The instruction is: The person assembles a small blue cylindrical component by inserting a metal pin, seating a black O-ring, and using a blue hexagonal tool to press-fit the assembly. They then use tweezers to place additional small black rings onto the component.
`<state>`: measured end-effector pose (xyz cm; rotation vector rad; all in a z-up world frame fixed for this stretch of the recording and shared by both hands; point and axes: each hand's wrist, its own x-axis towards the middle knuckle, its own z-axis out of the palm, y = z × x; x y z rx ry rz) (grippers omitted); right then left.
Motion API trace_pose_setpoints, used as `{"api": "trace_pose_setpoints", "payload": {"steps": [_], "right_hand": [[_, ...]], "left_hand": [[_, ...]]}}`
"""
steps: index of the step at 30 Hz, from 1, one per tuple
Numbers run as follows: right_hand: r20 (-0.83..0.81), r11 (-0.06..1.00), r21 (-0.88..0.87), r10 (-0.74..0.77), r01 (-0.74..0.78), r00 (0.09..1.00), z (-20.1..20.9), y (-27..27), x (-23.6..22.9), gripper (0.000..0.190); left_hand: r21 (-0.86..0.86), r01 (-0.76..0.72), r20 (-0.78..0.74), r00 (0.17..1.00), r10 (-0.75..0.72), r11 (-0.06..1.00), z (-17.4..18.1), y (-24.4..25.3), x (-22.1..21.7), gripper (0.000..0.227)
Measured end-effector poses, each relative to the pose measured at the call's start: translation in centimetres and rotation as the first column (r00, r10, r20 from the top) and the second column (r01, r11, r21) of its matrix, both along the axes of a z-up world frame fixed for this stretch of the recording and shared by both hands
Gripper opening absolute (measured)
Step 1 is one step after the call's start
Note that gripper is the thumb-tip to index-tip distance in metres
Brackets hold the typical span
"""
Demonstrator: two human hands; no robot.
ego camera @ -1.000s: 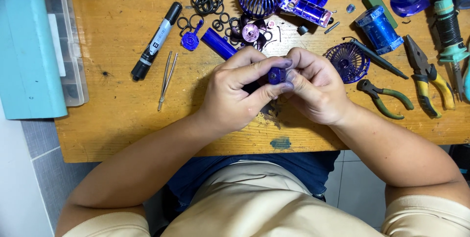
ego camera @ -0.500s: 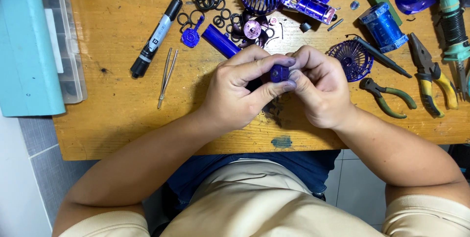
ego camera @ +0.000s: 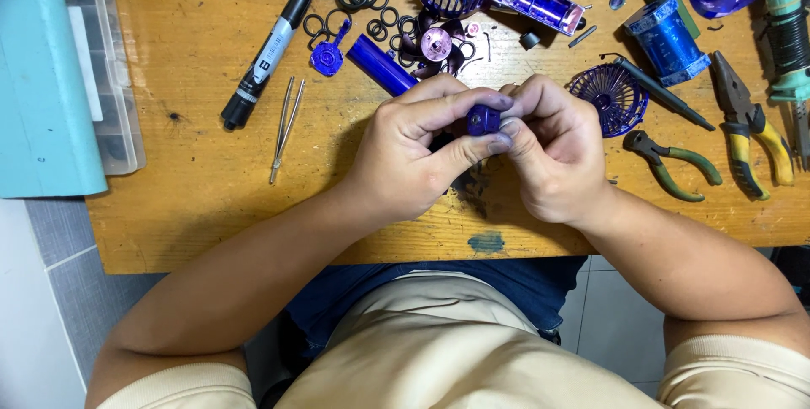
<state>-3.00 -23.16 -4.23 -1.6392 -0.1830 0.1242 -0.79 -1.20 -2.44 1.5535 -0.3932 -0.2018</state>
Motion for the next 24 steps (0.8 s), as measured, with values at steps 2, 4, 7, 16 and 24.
{"api": "trace_pose_setpoints", "payload": {"steps": [2, 4, 7, 16, 24], "right_hand": [[0.007, 1.0, -0.018, -0.025, 0.025, 1.0, -0.3, 0.1, -0.4, 0.029], [0.014, 0.998, -0.038, -0.056, 0.057, 0.998, -0.4, 0.1, -0.5, 0.03], [0.015, 0.999, -0.016, -0.052, 0.052, 0.999, -0.3, 0.0, -0.3, 0.026], [0.193, 0.979, -0.173, -0.072, 0.106, 0.979, 1.1, 0.4, -0.3, 0.014], [0.292, 0.955, -0.263, -0.06, 0.141, 0.954, 1.7, 0.4, 0.6, 0.009]], "left_hand": [[-0.018, -0.021, -0.002, 1.0, 0.021, 1.0, -0.1, -0.2, 0.0, 0.032], [-0.038, -0.035, -0.003, 0.999, 0.035, 0.999, -0.3, -0.4, 0.0, 0.031], [-0.056, -0.029, -0.031, 0.999, 0.027, 0.998, -0.5, -0.3, 0.0, 0.034], [0.037, -0.024, -0.041, 0.999, 0.025, 0.999, 1.4, 0.5, 0.1, 0.059], [0.132, -0.062, 0.128, 0.991, 0.045, 0.989, 1.9, 1.0, 0.7, 0.033]]}}
